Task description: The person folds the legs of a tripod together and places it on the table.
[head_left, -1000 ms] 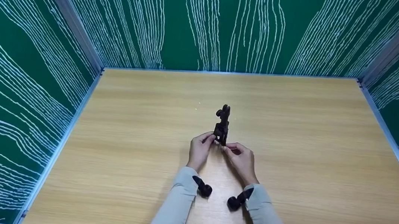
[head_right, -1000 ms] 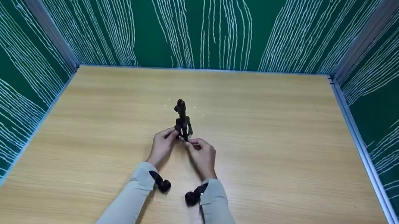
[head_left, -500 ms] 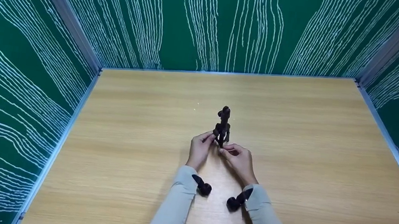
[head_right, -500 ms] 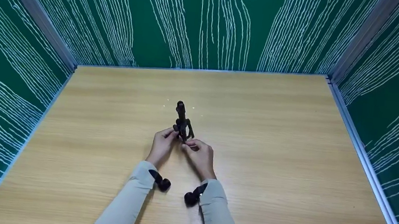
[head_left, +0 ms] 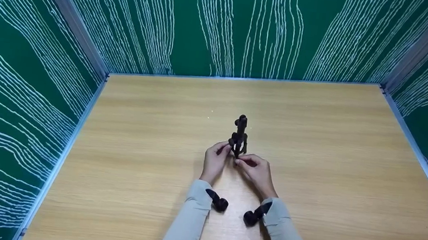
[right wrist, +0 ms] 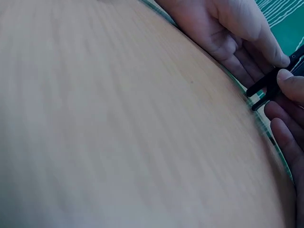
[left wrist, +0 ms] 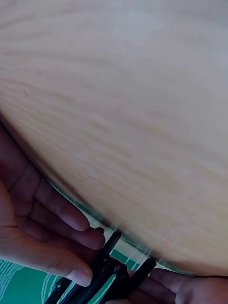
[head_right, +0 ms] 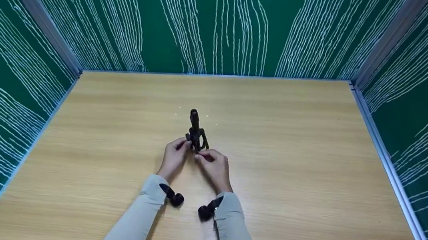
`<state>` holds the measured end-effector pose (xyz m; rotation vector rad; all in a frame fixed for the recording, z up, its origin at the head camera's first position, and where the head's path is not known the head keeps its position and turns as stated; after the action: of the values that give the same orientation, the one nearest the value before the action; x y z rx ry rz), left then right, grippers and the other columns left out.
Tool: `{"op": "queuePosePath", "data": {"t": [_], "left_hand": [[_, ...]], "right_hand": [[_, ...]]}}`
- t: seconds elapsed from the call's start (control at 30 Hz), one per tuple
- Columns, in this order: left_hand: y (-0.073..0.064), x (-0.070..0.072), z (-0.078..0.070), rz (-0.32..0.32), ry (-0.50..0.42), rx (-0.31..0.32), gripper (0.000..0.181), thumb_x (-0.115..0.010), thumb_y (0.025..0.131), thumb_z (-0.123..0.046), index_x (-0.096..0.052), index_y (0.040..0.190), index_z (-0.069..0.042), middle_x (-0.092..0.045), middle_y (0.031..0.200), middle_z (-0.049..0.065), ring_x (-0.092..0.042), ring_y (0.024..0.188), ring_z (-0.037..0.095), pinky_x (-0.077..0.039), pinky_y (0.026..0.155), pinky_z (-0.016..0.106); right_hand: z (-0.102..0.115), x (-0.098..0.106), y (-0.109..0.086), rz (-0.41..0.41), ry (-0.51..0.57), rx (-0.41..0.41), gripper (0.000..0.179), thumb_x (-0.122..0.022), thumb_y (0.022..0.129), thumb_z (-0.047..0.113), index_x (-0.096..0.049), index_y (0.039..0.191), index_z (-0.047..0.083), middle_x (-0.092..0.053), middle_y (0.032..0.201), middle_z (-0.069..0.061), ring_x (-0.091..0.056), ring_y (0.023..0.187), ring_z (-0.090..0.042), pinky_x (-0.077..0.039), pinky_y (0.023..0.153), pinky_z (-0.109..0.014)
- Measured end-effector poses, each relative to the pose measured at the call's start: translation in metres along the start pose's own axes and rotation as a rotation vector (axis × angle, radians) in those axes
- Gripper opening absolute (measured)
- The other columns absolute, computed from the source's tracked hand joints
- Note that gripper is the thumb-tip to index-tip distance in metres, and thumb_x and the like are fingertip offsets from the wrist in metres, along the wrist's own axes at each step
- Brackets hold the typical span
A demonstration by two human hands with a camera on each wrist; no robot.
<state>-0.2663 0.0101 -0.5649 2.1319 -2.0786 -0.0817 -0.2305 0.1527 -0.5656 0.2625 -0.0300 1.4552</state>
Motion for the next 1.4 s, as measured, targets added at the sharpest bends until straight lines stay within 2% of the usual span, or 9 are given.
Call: {"op": "queuePosePath", "data": {"t": [0.13, 0.27, 0.4, 0.53, 0.7, 0.93, 1.03, 1.23, 1.4], "left_hand": [[0.0, 0.002, 0.016, -0.034, -0.053, -0.023, 0.024, -0.061, 0.092, -0.005, -0.066, 0.114, 0.004, -0.066, 0.112, 0.017, -0.063, 0.107, 0.026, -0.05, 0.094, 0.023], [0.0, 0.0, 0.035, -0.066, -0.113, 0.005, 0.03, -0.064, 0.091, -0.009, -0.064, 0.119, -0.001, -0.063, 0.118, 0.013, -0.061, 0.112, 0.026, -0.048, 0.098, 0.024], [-0.008, -0.003, 0.036, -0.07, -0.131, 0.01, 0.03, -0.067, 0.089, -0.011, -0.064, 0.118, -0.001, -0.063, 0.115, 0.011, -0.062, 0.106, 0.022, -0.051, 0.094, 0.027], [-0.013, -0.006, 0.034, -0.029, -0.17, 0.021, 0.03, -0.069, 0.088, -0.011, -0.063, 0.115, 0.0, -0.062, 0.112, 0.012, -0.063, 0.099, 0.017, -0.053, 0.089, 0.027], [-0.016, -0.008, 0.033, 0.006, -0.209, 0.011, 0.027, -0.069, 0.087, -0.007, -0.064, 0.11, 0.006, -0.06, 0.11, 0.016, -0.064, 0.095, 0.014, -0.055, 0.086, 0.027], [-0.017, -0.01, 0.039, 0.046, -0.178, -0.092, 0.023, -0.069, 0.087, -0.007, -0.067, 0.104, 0.007, -0.062, 0.102, 0.01, -0.064, 0.093, 0.011, -0.056, 0.084, 0.024], [-0.018, -0.012, 0.041, 0.057, -0.166, -0.113, 0.022, -0.07, 0.086, -0.007, -0.067, 0.103, 0.006, -0.063, 0.101, 0.008, -0.065, 0.092, 0.011, -0.056, 0.081, 0.024], [-0.017, -0.013, 0.039, 0.063, -0.146, -0.029, 0.022, -0.07, 0.085, -0.004, -0.068, 0.106, 0.005, -0.063, 0.103, 0.012, -0.065, 0.094, 0.013, -0.056, 0.083, 0.025], [-0.015, -0.013, 0.039, 0.073, -0.111, -0.01, 0.023, -0.069, 0.086, -0.001, -0.068, 0.108, 0.004, -0.063, 0.105, 0.013, -0.064, 0.095, 0.014, -0.055, 0.083, 0.024]], "right_hand": [[-0.017, 0.001, 0.005, -0.021, 0.054, -0.029, 0.021, -0.076, 0.08, 0.007, -0.072, 0.098, -0.003, -0.072, 0.1, -0.019, -0.065, 0.084, -0.005, -0.051, 0.081, -0.016], [-0.022, 0.0, 0.008, -0.054, 0.071, -0.048, 0.024, -0.075, 0.082, 0.009, -0.071, 0.103, -0.002, -0.071, 0.104, -0.019, -0.065, 0.085, -0.003, -0.052, 0.081, -0.016], [-0.006, 0.003, 0.004, -0.095, 0.082, -0.017, 0.025, -0.072, 0.084, 0.004, -0.068, 0.106, -0.008, -0.069, 0.106, -0.024, -0.066, 0.086, -0.005, -0.052, 0.08, -0.014], [-0.005, 0.004, 0.005, -0.142, 0.093, -0.026, 0.024, -0.069, 0.086, 0.002, -0.067, 0.108, -0.009, -0.068, 0.107, -0.026, -0.067, 0.086, -0.009, -0.052, 0.078, -0.014], [-0.022, 0.005, 0.012, -0.189, 0.104, -0.059, 0.024, -0.066, 0.089, 0.004, -0.066, 0.11, -0.008, -0.067, 0.109, -0.025, -0.066, 0.087, -0.009, -0.052, 0.077, -0.013], [-0.044, 0.001, 0.019, -0.194, 0.055, -0.068, 0.028, -0.063, 0.092, 0.011, -0.066, 0.118, -0.001, -0.065, 0.12, -0.019, -0.063, 0.106, -0.021, -0.047, 0.086, -0.008], [-0.045, 0.0, 0.02, -0.192, 0.006, -0.042, 0.028, -0.062, 0.093, 0.01, -0.065, 0.119, -0.001, -0.065, 0.121, -0.018, -0.061, 0.113, -0.028, -0.047, 0.092, -0.015], [-0.045, -0.002, 0.021, -0.173, -0.091, -0.002, 0.028, -0.058, 0.095, 0.008, -0.065, 0.121, 0.002, -0.065, 0.123, -0.017, -0.059, 0.117, -0.031, -0.046, 0.102, -0.038], [-0.043, -0.004, 0.021, -0.147, -0.127, 0.005, 0.028, -0.057, 0.095, 0.007, -0.066, 0.122, 0.006, -0.064, 0.125, -0.015, -0.059, 0.119, -0.03, -0.045, 0.103, -0.04]]}}
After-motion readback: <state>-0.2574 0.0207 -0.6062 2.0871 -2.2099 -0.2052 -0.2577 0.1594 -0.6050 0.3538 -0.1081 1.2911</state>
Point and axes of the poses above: each hand's wrist, its own y-axis towards the middle knuckle, its own x-axis out of the back of the hand, z = x × y, the point moved 1 cm from there along y, towards the middle knuckle
